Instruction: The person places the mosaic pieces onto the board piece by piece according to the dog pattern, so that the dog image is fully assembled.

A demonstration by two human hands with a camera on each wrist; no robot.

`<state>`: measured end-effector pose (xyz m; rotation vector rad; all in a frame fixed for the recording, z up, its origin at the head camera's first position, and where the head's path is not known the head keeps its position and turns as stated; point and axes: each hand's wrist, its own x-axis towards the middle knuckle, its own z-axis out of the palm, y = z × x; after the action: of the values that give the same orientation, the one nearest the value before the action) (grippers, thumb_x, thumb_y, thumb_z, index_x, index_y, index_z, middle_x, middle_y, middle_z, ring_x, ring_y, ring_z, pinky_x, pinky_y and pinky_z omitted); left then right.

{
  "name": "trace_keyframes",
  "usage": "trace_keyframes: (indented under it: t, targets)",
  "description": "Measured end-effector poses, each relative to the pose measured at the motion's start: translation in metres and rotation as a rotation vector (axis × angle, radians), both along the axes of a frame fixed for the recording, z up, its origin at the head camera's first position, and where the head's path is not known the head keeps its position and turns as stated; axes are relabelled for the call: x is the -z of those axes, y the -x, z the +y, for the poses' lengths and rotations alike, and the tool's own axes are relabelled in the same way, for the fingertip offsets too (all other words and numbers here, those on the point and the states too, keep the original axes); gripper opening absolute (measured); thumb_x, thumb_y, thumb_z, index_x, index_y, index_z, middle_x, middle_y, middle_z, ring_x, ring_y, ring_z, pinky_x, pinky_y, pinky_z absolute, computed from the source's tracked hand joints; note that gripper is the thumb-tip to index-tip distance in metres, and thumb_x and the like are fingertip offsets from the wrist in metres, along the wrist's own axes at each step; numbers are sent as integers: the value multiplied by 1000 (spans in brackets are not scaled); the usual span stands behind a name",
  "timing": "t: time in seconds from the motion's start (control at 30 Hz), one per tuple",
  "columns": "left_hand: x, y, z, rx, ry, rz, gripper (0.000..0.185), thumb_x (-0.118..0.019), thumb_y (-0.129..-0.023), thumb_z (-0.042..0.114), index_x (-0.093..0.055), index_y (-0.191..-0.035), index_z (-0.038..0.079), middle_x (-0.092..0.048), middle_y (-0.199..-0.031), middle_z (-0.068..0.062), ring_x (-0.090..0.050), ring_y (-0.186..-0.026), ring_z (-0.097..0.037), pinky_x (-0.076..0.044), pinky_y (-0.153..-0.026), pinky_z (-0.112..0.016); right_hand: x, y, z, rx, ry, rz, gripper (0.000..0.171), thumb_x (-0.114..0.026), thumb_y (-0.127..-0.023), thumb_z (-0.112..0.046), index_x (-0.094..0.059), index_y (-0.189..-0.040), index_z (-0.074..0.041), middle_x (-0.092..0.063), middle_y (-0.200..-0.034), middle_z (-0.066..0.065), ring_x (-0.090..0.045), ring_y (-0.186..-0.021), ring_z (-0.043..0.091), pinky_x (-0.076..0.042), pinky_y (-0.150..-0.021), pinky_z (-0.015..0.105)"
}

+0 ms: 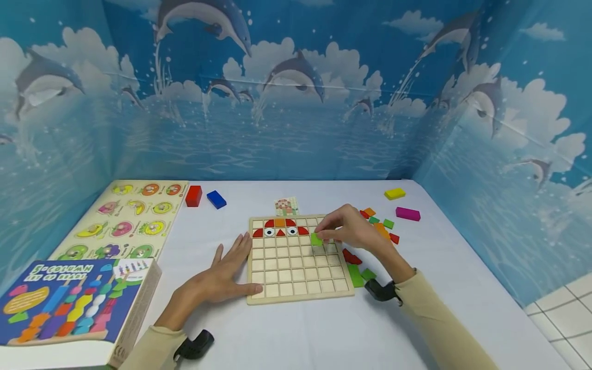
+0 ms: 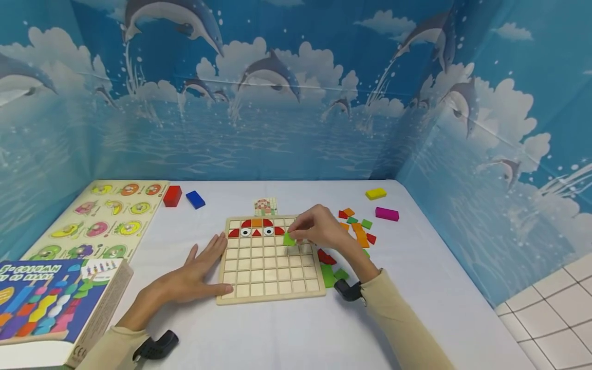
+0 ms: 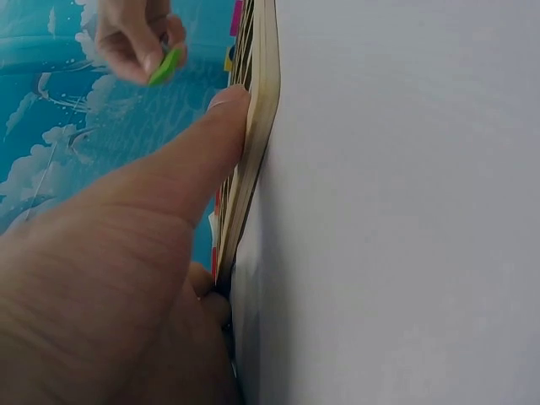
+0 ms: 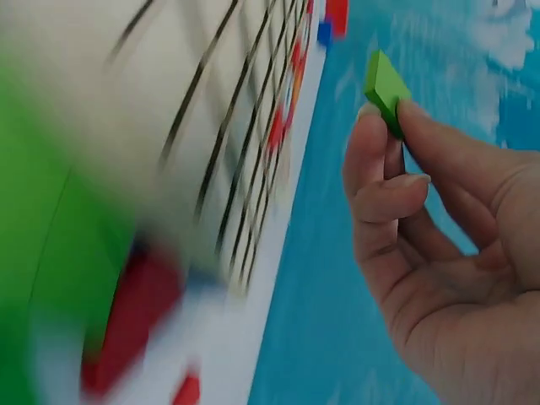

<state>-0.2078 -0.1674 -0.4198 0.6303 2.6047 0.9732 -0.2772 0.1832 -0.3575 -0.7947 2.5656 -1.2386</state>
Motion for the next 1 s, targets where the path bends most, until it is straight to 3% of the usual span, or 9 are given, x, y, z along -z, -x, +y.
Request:
trace_keyframes:
  t: [0.07, 0.27, 0.47, 0.6, 0.77, 1.0]
  targets:
    - [-1, 1, 1, -5, 12, -2, 125, -81, -89, 62, -8, -173, 5, 0, -182, -12, 9, -168, -32, 19, -129, -60, 1, 1, -21, -8, 33, -26, 9, -79, -98, -5, -83, -102, 2, -79, -84, 15, -67, -68, 45, -57, -56, 39]
    - [2, 5, 1, -21, 61, -12, 126, -80, -89, 64, -5, -174, 8, 4, -182, -9, 12, -168, -30, 18, -130, -59, 9, 8, -75, -33, 50, -34, 6, -81, -97, -5, -84, -96, -1, -80, -81, 13, -74, -73, 43, -54, -55, 31]
    - [10, 7, -2, -16, 86, -5, 127, -78, -89, 68, -3, -173, 10, 7, -182, -6, 14, -168, -26, 18, -130, -58, 20, 20, -112, -60, 11, -12, 5, -81, -97, -4, -84, -94, -2, -79, -79, 11, -77, -72, 32, -65, -67, 35]
    - [6, 5, -2, -3, 75, 0, 125, -79, -90, 64, -4, -173, 7, 6, -182, -9, 14, -167, -29, 19, -129, -60, 23, 24, -127, -65, -20, 0, 7, -80, -97, -1, -83, -91, 0, -78, -77, 13, -76, -66, 28, -64, -65, 34]
    - [2, 4, -1, 1, 60, 4, 121, -80, -92, 58, -7, -173, 4, 4, -182, -11, 12, -167, -31, 18, -129, -62, 26, 27, -137, -28, -83, 35, 8, -81, -96, -1, -84, -88, -2, -78, -75, 9, -72, -62, 22, -57, -58, 25]
    - [5, 4, -2, -3, 68, -1, 123, -80, -91, 60, -6, -173, 6, 4, -182, -9, 12, -168, -30, 18, -129, -62, 28, 30, -142, -30, -136, 45, 5, -83, -94, -3, -86, -90, -2, -81, -81, 5, -74, -68, 20, -55, -61, 22]
